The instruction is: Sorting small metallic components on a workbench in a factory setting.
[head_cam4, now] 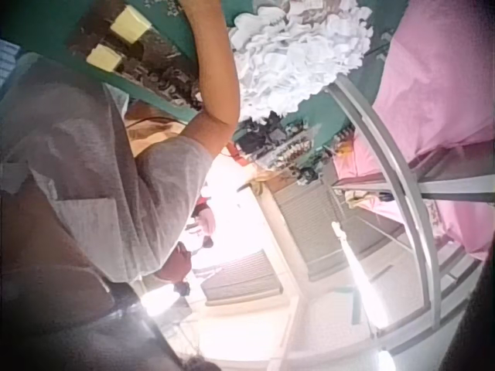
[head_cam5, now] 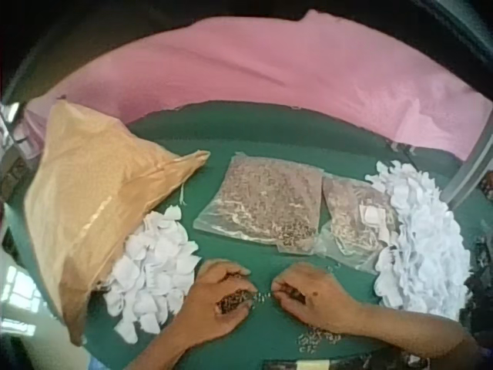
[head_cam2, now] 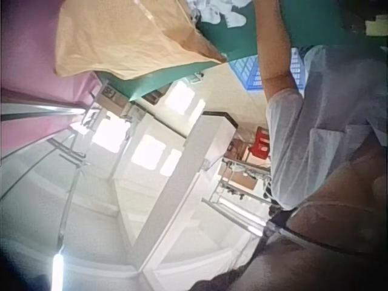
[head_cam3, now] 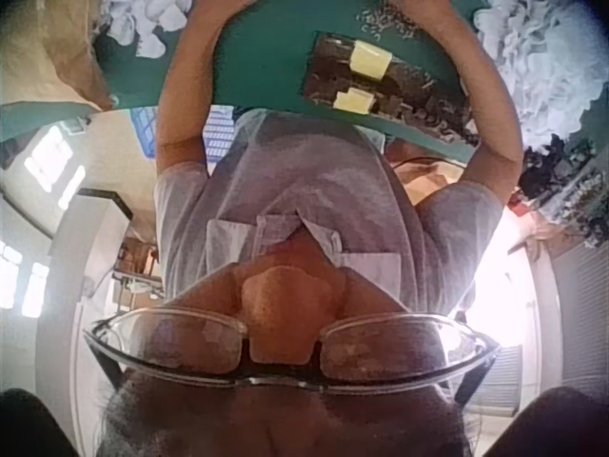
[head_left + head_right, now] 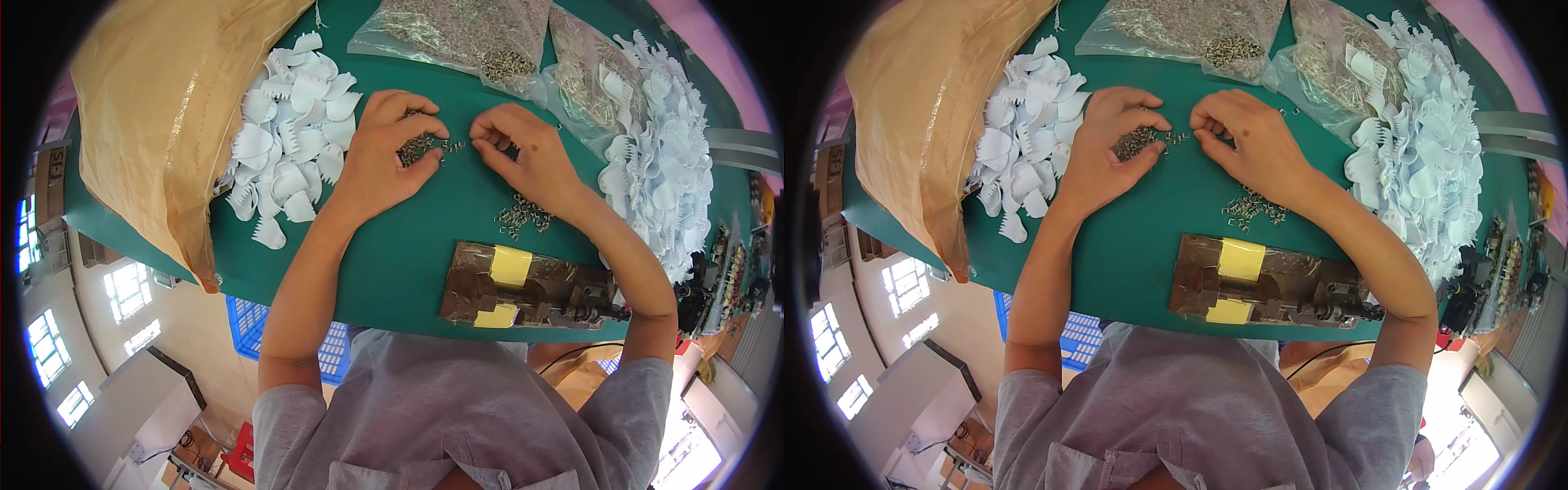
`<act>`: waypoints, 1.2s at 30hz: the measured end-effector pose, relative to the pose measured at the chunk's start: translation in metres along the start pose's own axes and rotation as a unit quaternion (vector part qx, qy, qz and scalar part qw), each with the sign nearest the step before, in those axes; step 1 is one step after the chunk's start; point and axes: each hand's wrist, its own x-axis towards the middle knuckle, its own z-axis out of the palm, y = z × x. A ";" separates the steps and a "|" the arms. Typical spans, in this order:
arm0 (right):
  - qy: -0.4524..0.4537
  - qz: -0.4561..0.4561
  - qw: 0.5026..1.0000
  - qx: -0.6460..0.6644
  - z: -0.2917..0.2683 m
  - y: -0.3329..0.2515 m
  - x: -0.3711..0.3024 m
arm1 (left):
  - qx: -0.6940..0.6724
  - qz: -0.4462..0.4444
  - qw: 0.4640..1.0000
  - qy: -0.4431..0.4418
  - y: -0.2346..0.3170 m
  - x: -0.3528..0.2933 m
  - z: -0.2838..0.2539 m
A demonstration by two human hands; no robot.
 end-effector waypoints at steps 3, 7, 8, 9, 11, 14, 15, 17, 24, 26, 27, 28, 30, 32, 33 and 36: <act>0.004 -0.076 0.996 -0.047 0.004 0.000 0.001 | 0.020 0.007 1.000 -0.002 0.001 0.001 0.002; 0.006 -0.125 0.987 -0.097 0.008 0.001 0.003 | 0.033 0.004 0.999 -0.001 -0.002 0.000 0.003; 0.005 -0.125 0.987 -0.097 0.008 0.002 0.004 | 0.033 0.004 0.999 -0.001 -0.001 0.000 0.002; 0.006 -0.128 0.987 -0.097 0.009 0.002 0.005 | 0.032 0.002 0.999 -0.002 0.000 0.000 0.002; 0.006 -0.131 0.987 -0.097 0.009 0.003 0.005 | 0.030 0.001 1.000 -0.002 0.001 0.001 0.001; 0.001 -0.131 0.987 -0.098 0.009 0.003 0.007 | 0.028 0.001 1.000 -0.005 0.002 0.001 0.000; -0.012 -0.132 0.985 -0.114 0.008 0.001 0.008 | 0.027 0.001 1.000 -0.008 0.002 0.001 -0.001; -0.025 -0.132 0.982 -0.130 0.004 -0.001 0.008 | 0.024 0.002 1.000 -0.011 0.002 0.001 -0.002; -0.043 -0.120 0.973 -0.193 -0.029 -0.002 -0.018 | 0.003 -0.005 1.000 -0.007 0.002 0.001 -0.003; -0.057 -0.114 0.969 -0.210 -0.033 -0.008 -0.023 | -0.005 -0.012 1.000 -0.006 0.001 0.000 -0.006; -0.046 -0.062 0.980 -0.183 -0.036 -0.013 -0.026 | -0.005 -0.011 1.000 -0.010 0.001 0.002 -0.005; -0.036 -0.010 0.987 -0.155 -0.037 -0.016 -0.027 | -0.005 -0.009 1.000 -0.014 0.002 0.002 -0.005; -0.044 -0.013 0.991 -0.124 -0.027 -0.023 -0.019 | 0.001 -0.005 1.000 -0.017 0.001 0.001 -0.006; -0.053 -0.023 0.995 -0.085 -0.012 -0.025 -0.008 | 0.006 0.002 1.000 -0.021 0.001 0.003 -0.007; -0.052 -0.023 0.995 -0.084 -0.005 -0.023 -0.003 | 0.001 -0.002 1.000 -0.025 0.001 0.002 -0.007; -0.071 0.009 0.996 -0.055 0.007 -0.023 0.008 | -0.006 -0.006 1.000 -0.030 0.000 0.003 -0.007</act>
